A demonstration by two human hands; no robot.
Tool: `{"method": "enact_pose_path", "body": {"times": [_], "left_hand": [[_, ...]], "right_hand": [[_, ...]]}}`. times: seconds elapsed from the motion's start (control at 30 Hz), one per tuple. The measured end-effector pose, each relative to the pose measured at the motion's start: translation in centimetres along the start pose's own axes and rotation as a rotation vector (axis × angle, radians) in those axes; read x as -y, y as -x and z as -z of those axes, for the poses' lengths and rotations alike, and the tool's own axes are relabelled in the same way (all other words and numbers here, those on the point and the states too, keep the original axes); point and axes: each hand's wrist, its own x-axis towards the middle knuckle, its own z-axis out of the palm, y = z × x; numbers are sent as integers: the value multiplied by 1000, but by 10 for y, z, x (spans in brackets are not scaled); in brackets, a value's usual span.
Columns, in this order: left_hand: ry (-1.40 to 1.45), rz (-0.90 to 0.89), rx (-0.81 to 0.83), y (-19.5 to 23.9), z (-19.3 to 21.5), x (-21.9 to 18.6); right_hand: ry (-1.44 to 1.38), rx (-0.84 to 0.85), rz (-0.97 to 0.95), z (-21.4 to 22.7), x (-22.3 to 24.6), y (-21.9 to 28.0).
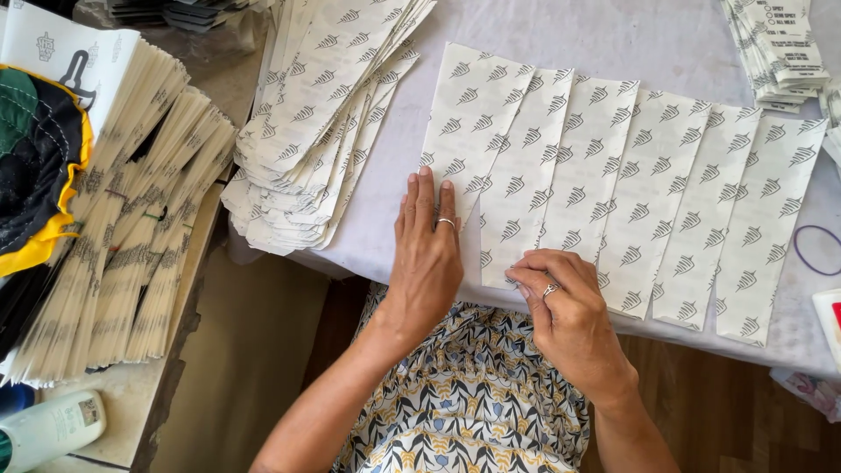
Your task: Laying out printed paper strips in a fan pattern and applying glue to the edges
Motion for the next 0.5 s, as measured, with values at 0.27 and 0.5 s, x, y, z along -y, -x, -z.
{"method": "enact_pose_path", "body": {"times": [0.27, 0.5], "left_hand": [[43, 65, -24, 3, 0, -21], [428, -234, -151, 18, 51, 14]], "right_hand": [[2, 4, 8, 3, 1, -2], [-116, -124, 38, 2, 9, -10]]}}
